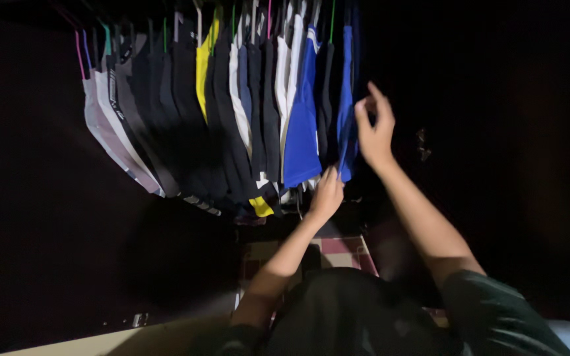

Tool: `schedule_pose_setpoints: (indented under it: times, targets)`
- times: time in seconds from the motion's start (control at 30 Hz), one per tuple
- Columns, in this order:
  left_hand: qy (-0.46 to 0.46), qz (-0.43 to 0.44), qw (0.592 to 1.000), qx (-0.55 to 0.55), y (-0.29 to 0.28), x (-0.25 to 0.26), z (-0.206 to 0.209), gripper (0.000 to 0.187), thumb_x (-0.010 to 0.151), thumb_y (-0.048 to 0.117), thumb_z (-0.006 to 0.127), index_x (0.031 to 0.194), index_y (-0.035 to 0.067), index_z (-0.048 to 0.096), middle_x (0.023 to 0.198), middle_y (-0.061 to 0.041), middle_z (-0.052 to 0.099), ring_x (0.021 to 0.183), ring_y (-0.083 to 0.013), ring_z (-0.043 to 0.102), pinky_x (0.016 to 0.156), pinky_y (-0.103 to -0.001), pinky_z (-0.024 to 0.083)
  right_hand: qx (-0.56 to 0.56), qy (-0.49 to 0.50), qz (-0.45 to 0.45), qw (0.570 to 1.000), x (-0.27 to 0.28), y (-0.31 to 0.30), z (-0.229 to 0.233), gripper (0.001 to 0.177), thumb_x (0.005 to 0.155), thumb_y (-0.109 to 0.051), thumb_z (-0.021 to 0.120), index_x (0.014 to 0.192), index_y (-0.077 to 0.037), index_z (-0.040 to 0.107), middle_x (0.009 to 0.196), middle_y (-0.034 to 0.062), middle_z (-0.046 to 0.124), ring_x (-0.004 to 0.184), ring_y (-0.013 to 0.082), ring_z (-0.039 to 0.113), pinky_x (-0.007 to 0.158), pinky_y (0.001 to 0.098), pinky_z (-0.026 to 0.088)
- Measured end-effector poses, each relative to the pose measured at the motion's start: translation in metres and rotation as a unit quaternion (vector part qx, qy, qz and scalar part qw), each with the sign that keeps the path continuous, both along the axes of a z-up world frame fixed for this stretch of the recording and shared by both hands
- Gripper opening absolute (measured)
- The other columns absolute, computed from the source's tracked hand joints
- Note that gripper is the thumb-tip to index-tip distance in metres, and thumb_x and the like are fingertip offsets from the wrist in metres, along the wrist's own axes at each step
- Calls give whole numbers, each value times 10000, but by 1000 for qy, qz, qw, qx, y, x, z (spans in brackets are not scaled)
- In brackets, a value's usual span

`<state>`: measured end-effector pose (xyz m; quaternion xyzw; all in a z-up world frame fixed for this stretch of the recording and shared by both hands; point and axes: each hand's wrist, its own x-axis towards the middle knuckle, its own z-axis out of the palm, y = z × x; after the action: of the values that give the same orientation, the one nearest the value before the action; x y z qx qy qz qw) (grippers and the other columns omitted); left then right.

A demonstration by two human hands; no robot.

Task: The person takes several t-shirts from a pile on the bed, places each on a hanger, and hangs them in a closet. The garments handled include a blue t-shirt, a black t-shirt, and a grey t-shirt.

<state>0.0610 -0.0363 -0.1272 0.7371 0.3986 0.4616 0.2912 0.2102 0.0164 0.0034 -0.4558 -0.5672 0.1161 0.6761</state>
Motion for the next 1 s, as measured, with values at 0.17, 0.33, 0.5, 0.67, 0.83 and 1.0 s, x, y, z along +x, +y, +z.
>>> schedule_pose_setpoints:
  times: [0.17, 0.33, 0.5, 0.67, 0.83, 1.0]
  targets:
    - [-1, -33, 999, 18, -17, -22, -39, 73, 958, -34, 511, 983, -28, 579, 899, -210, 636, 832, -409, 663, 709, -468, 519, -19, -12, -21, 1000, -23, -50, -52, 444, 1023, -145, 667, 1432, -8, 562, 1062, 69, 622, 969, 155, 616, 932, 296, 520]
    - [13, -46, 998, 35, -28, -33, -44, 52, 979, 6, 573, 995, -21, 614, 928, -208, 666, 872, -425, 669, 726, -464, 530, -81, 43, -33, 995, -20, -81, -87, 354, 1066, -133, 606, 1401, -17, 597, 1050, 66, 622, 965, 151, 609, 897, 287, 504]
    - [17, -123, 992, -21, -40, -28, -47, 154, 943, 40, 612, 1076, -11, 670, 1009, -215, 697, 863, -413, 686, 694, -430, 551, -80, 85, -78, 990, -9, -126, -109, 314, 1095, -135, 568, 1379, -11, 613, 1091, 76, 643, 1036, 155, 614, 954, 291, 490]
    - [49, -186, 981, 4, -53, -17, -54, 133, 937, 51, 651, 1040, -1, 716, 955, -198, 706, 864, -397, 692, 716, -414, 553, -127, 115, -153, 973, -5, -189, -139, 237, 1056, -137, 587, 1230, 2, 667, 1072, 75, 665, 999, 145, 634, 917, 277, 503]
    - [72, -263, 961, -34, -75, -10, -58, 118, 943, 61, 672, 1033, 10, 728, 936, -171, 714, 833, -362, 701, 699, -389, 552, -153, 174, -242, 942, 5, -256, -184, 191, 1054, -156, 611, 1004, 21, 663, 940, 63, 663, 890, 120, 627, 811, 265, 502]
    - [133, -383, 912, -66, -105, 7, -80, 135, 940, 56, 660, 1048, 20, 732, 954, -151, 717, 822, -331, 705, 719, -375, 557, -208, 191, -354, 892, 4, -321, -235, 259, 1054, -164, 633, 886, 32, 612, 749, 63, 553, 727, 110, 496, 656, 295, 427]
